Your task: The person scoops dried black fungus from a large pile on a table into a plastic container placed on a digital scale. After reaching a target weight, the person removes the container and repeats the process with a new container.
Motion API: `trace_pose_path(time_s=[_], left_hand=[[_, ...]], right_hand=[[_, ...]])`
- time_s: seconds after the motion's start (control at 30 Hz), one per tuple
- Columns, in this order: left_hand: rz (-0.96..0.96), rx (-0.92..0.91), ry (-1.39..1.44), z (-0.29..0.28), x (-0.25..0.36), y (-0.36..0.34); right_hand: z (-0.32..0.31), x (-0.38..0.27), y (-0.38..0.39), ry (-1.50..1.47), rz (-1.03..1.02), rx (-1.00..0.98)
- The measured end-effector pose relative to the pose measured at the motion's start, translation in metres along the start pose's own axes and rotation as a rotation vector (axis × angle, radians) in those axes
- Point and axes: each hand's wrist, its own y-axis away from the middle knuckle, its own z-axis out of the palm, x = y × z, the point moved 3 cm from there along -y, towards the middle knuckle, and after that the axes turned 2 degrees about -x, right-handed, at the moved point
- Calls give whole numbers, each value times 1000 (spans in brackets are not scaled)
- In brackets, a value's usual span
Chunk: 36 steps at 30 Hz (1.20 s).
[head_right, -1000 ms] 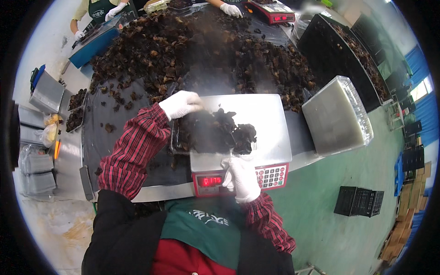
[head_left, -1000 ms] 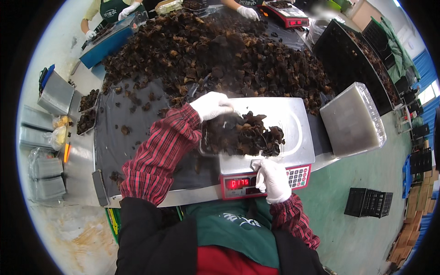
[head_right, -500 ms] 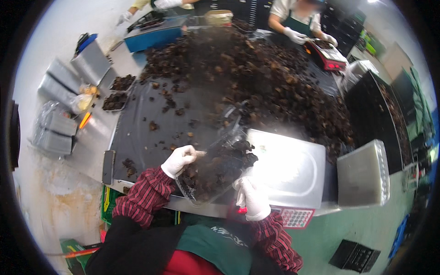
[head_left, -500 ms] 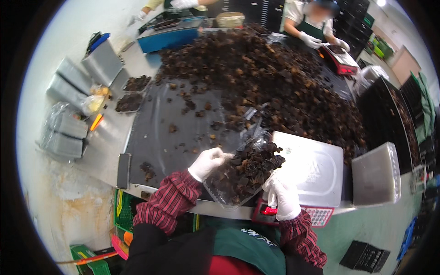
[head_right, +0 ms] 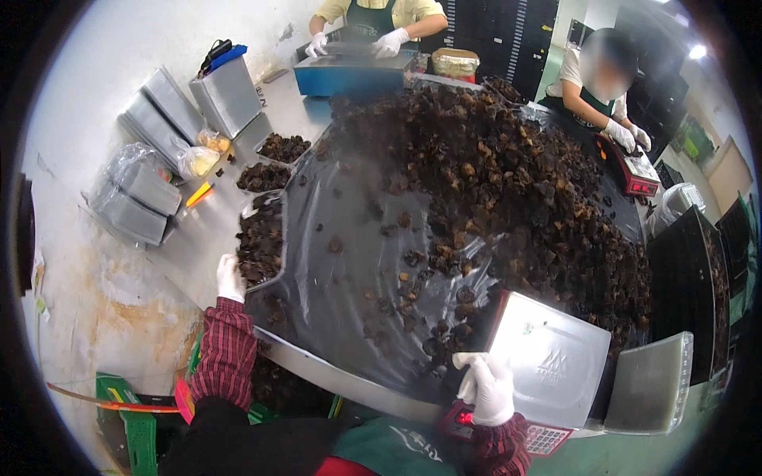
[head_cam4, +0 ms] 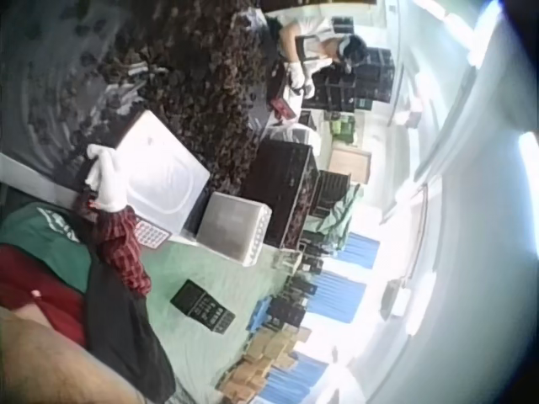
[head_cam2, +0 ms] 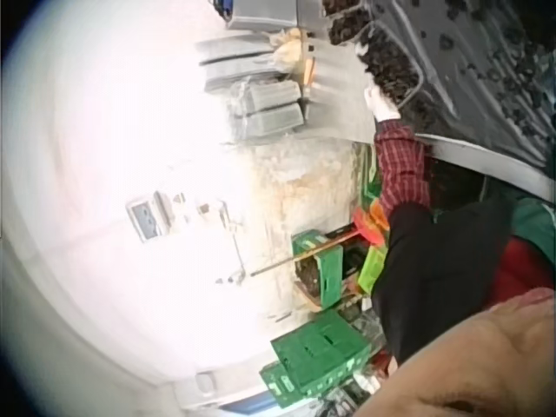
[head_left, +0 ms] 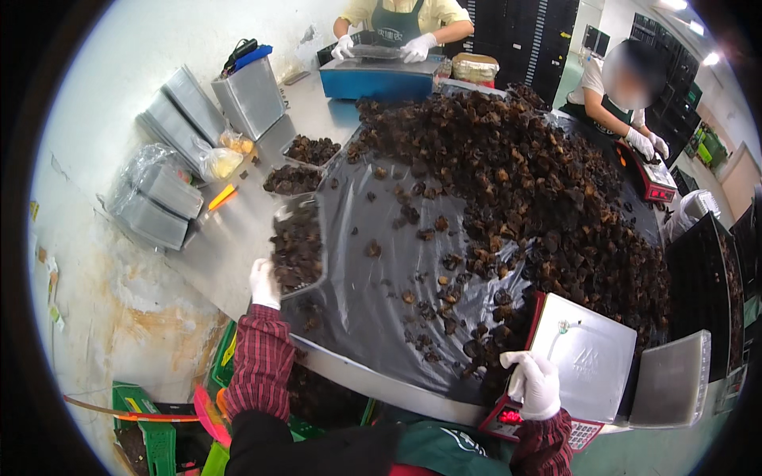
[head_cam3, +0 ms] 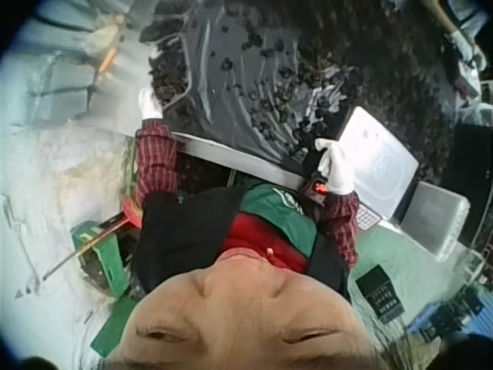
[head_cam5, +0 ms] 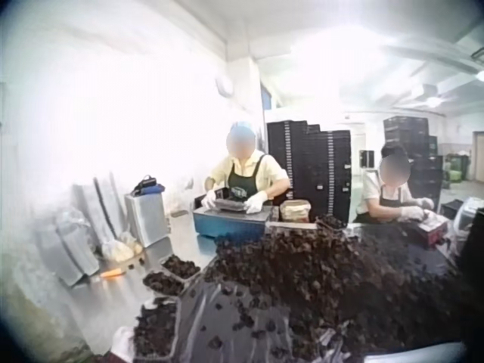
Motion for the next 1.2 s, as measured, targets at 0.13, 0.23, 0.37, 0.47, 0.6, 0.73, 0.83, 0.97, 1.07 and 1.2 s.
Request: trace_pose_path(time_s=[0.13, 0.23, 0.37, 0.47, 0.6, 0.73, 0.83, 0.97, 1.07, 1.2], left_hand=[[87, 186, 52, -50, -12, -64], [17, 310, 170, -45, -30, -94], [168, 490, -1, -104, -51, -151], [183, 486, -134, -89, -63, -180], [-16, 455, 11, -48, -92, -214], [-17, 301, 41, -52, -77, -253], [-118, 128, -58, -33, -79, -260], [-121, 410, -71, -11, -76, -235], [647, 287, -842, 28, -35, -215], [889, -442, -858, 262, -32, -78]], right_hand=[[-21, 0, -2, -20, -47, 93], [-33, -9, 5, -10, -21, 226], [-41, -12, 0, -12, -50, 209], [-47, -19, 5, 50, -62, 253], [-61, -18, 12, 65, -27, 346], [-80, -15, 15, 44, -15, 381], [-107, -19, 27, 123, -52, 464], [-186, -42, 60, 402, -102, 725], [-283, -66, 94, 1427, -450, 1053], [-425, -78, 174, 2091, -117, 1367]])
